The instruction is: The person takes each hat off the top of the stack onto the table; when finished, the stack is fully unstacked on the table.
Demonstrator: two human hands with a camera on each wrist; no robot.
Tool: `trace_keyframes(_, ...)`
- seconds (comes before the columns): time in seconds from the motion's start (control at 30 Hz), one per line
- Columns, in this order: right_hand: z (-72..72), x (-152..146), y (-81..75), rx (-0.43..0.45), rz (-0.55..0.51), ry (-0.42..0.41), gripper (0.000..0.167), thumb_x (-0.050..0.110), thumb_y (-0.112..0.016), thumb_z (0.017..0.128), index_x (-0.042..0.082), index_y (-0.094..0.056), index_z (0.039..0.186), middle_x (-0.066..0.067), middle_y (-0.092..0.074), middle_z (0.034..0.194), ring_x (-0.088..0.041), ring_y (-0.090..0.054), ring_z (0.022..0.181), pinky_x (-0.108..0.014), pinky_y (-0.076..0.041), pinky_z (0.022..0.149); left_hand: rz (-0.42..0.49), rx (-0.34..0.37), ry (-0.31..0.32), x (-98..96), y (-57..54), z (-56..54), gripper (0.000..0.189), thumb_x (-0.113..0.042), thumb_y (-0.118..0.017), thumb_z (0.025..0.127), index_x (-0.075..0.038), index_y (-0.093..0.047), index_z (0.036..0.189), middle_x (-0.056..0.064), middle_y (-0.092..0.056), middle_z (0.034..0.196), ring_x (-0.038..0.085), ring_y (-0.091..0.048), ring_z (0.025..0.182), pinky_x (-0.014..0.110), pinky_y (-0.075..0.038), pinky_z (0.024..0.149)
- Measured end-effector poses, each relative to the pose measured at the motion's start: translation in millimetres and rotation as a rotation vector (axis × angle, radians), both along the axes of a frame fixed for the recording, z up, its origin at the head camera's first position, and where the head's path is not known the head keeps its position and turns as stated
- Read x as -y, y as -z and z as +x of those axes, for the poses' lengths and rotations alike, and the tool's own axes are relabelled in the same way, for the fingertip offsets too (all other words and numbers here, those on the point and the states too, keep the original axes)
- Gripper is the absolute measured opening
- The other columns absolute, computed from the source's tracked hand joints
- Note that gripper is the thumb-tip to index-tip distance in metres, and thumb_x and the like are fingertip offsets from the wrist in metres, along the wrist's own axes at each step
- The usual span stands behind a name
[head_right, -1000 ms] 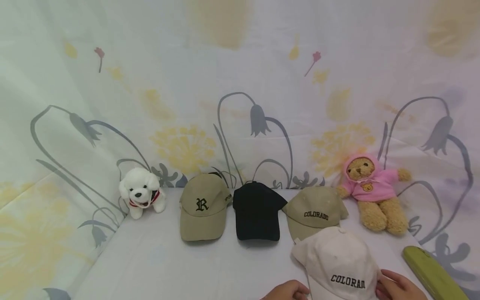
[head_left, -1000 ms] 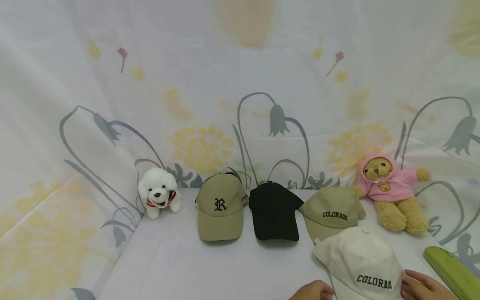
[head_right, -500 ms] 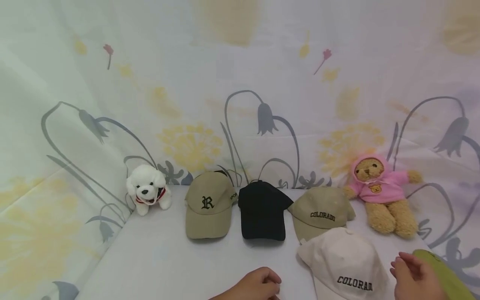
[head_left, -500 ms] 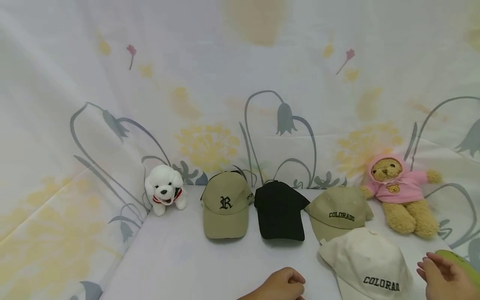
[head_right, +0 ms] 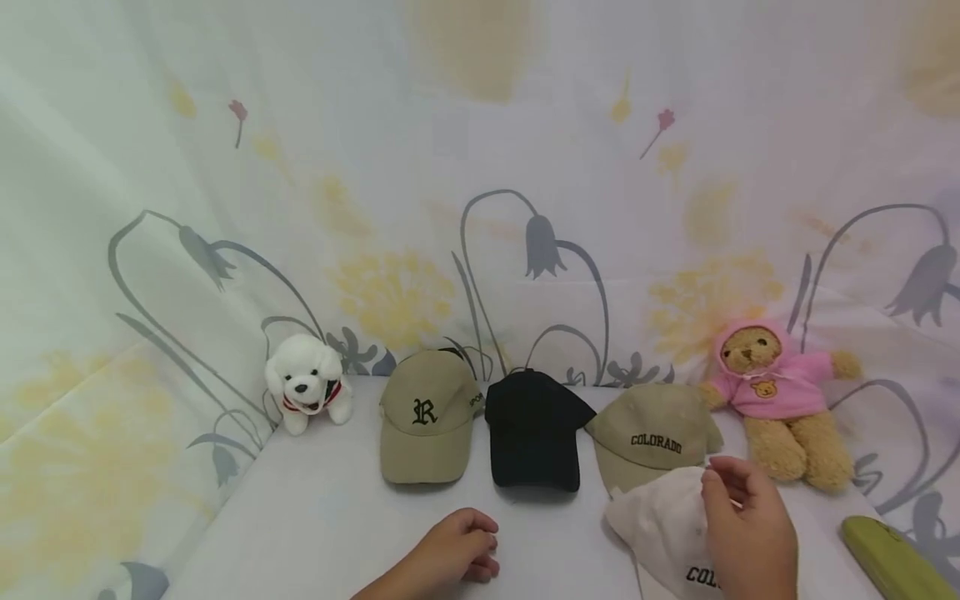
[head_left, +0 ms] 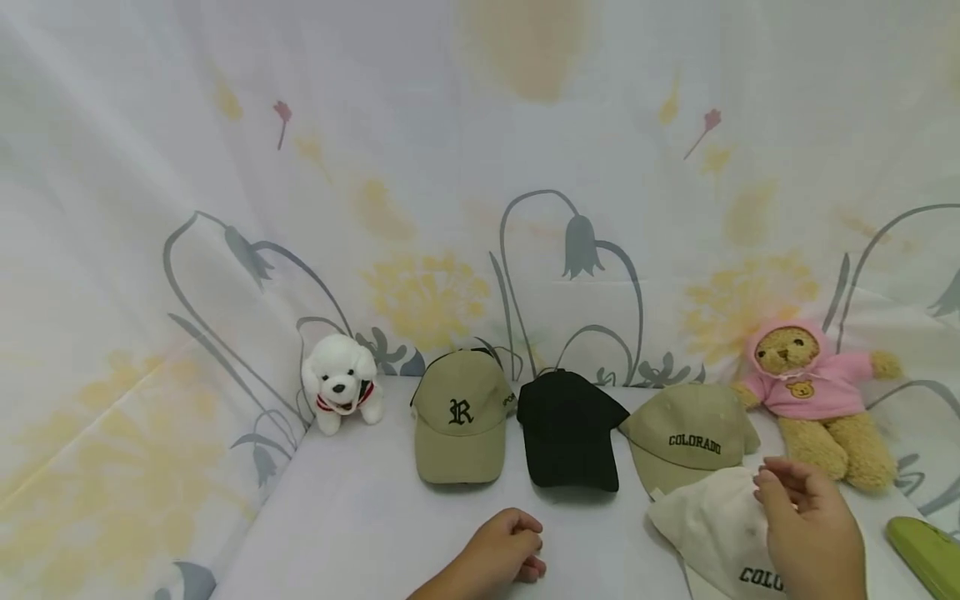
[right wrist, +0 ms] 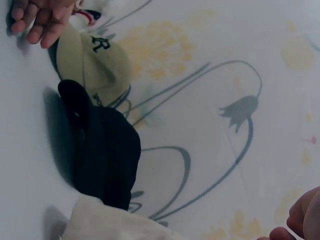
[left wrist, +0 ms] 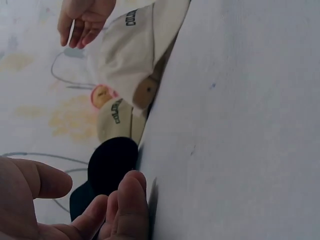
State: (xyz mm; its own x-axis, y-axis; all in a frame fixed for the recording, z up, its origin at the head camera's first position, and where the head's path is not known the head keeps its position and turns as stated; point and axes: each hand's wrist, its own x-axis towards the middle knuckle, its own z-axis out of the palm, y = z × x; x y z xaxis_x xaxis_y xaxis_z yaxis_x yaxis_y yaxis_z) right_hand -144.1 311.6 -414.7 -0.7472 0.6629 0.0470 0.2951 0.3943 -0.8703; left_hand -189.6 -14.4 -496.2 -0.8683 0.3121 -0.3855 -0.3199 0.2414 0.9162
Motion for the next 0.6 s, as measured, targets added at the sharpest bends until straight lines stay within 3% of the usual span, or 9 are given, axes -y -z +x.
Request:
trace_keyframes(0.27, -19.5, 41.1, 9.7, -0.089, 0.056, -0.338, 0.042, 0.032, -0.053, 0.11, 0.002, -0.055, 0.139, -0.016, -0.063, 0.124, 0.01, -0.06, 0.088, -0.012, -0.053, 0.072, 0.033, -0.048, -0.106, 32.9, -2.3, -11.5, 0.024, -0.012, -0.056, 0.098, -0.002, -0.063, 0.118, 0.009, -0.065, 0.103, 0.017, -0.069, 0.08, 0.03, -0.061, 0.071)
trace_keyframes(0.6, -62.3, 89.2, 21.4, -0.094, 0.075, -0.495, 0.031, 0.023, -0.057, 0.108, 0.003, -0.061, 0.131, -0.016, -0.068, 0.118, -0.007, -0.065, 0.094, -0.018, -0.054, 0.076, 0.057, -0.151, -0.225, 84.0, -7.8, -21.4, 0.034, -0.013, -0.057, 0.098, 0.005, -0.06, 0.127, 0.016, -0.064, 0.11, 0.017, -0.066, 0.083, 0.029, -0.061, 0.072)
